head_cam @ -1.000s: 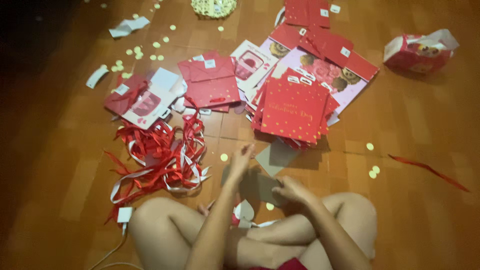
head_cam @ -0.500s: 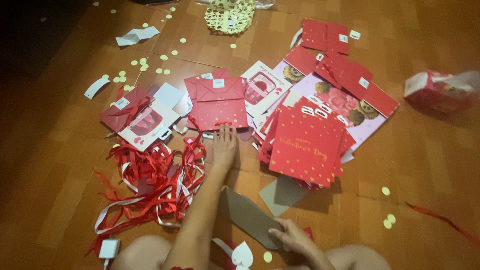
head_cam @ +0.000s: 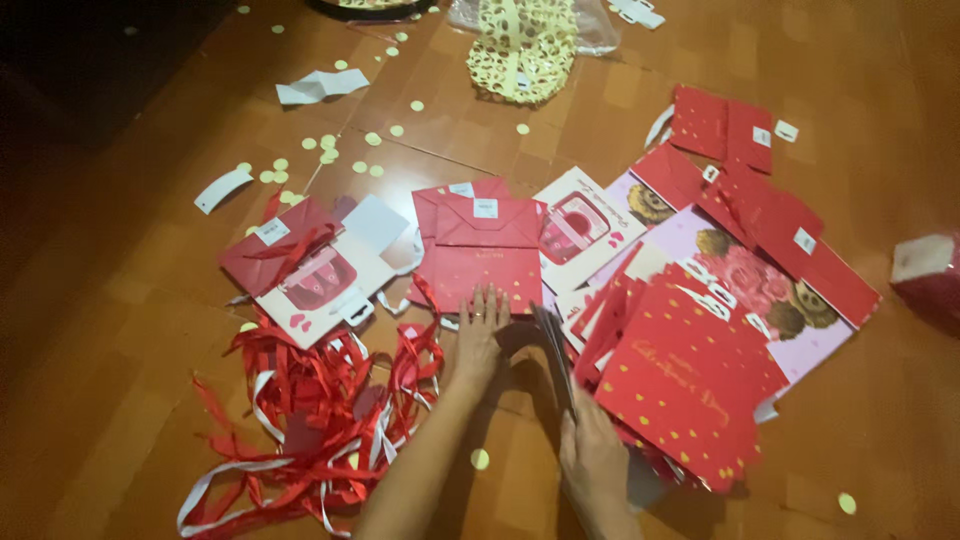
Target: The person sits on the floor and assembles small red gift boxes by inserting folded inserts into envelopes and closing them. The person handles multiple boxes one at a time, stacking completed units nearby.
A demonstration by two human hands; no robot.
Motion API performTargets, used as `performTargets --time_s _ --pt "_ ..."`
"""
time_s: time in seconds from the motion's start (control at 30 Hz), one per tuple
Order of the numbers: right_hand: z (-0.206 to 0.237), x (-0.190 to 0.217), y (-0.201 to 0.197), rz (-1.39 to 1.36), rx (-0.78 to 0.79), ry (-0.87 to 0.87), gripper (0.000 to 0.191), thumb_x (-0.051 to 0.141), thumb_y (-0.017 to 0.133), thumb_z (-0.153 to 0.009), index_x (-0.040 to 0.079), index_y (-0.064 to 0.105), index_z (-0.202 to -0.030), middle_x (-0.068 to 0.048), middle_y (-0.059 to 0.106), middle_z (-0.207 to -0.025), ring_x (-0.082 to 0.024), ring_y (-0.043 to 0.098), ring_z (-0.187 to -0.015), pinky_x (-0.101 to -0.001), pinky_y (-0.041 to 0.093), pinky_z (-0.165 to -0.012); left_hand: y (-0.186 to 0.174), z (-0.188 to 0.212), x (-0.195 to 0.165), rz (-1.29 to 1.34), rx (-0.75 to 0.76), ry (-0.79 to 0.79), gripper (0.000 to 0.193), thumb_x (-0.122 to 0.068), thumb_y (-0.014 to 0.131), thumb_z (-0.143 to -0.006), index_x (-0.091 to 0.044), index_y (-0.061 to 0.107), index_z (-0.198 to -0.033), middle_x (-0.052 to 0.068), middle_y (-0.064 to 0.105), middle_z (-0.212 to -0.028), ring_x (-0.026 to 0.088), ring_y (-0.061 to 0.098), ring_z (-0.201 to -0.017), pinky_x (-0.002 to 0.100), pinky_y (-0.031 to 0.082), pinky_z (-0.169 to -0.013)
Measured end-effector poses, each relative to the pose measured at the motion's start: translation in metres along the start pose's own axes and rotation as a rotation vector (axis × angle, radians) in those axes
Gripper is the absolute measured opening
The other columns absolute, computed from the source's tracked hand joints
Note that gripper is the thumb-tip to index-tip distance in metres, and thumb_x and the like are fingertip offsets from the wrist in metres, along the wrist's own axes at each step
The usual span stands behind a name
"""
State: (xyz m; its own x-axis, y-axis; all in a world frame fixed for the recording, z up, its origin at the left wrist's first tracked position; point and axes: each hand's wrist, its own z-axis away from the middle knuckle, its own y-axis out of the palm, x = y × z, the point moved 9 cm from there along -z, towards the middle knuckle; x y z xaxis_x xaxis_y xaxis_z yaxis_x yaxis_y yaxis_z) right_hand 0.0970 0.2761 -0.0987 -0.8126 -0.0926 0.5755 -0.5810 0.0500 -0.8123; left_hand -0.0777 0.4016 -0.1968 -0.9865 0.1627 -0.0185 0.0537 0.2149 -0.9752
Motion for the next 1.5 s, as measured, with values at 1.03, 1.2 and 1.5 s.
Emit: performTargets --time_s 1.03,1.2,1.5 --pt "-0.050 0.029 0.010 -0.459 -0.395 0.061 0.057 0.011 0.059 -0.099 -0.009 0.041 -0.149 -0.027 0.063 -0.134 -0.031 0.062 -0.121 -0.0400 0.046 -0.105 -0.088 -0.046 0.021 0.212 -0.057 -0.116 0.047 -0.011 0.065 -0.089 -0.007 0.055 -0.136 0.009 0.069 -0.110 0.026 0.072 -0.094 0.042 0.061 -0.069" --pt "0.003 0.002 -0.032 -0.565 -0.522 0.085 0.055 0.013 0.060 -0.099 -0.008 0.042 -0.146 -0.020 0.060 -0.133 -0.029 0.060 -0.118 -0.0361 0.047 -0.103 -0.198 -0.019 0.045 0.548 -0.032 -0.325 0.061 -0.012 0.074 -0.080 -0.010 0.056 -0.138 0.018 0.074 -0.094 0.039 0.071 -0.084 0.052 0.056 -0.075" --pt "0.114 -0.082 0.001 -0.419 0.501 -0.094 0.048 0.009 0.069 -0.084 0.007 0.063 -0.131 -0.011 0.080 -0.115 -0.020 0.075 -0.105 -0.0362 0.057 -0.091 -0.306 0.082 0.029 0.474 -0.179 -0.261 0.055 -0.007 0.072 -0.079 -0.011 0.063 -0.133 0.015 0.073 -0.114 0.036 0.073 -0.085 0.049 0.057 -0.071"
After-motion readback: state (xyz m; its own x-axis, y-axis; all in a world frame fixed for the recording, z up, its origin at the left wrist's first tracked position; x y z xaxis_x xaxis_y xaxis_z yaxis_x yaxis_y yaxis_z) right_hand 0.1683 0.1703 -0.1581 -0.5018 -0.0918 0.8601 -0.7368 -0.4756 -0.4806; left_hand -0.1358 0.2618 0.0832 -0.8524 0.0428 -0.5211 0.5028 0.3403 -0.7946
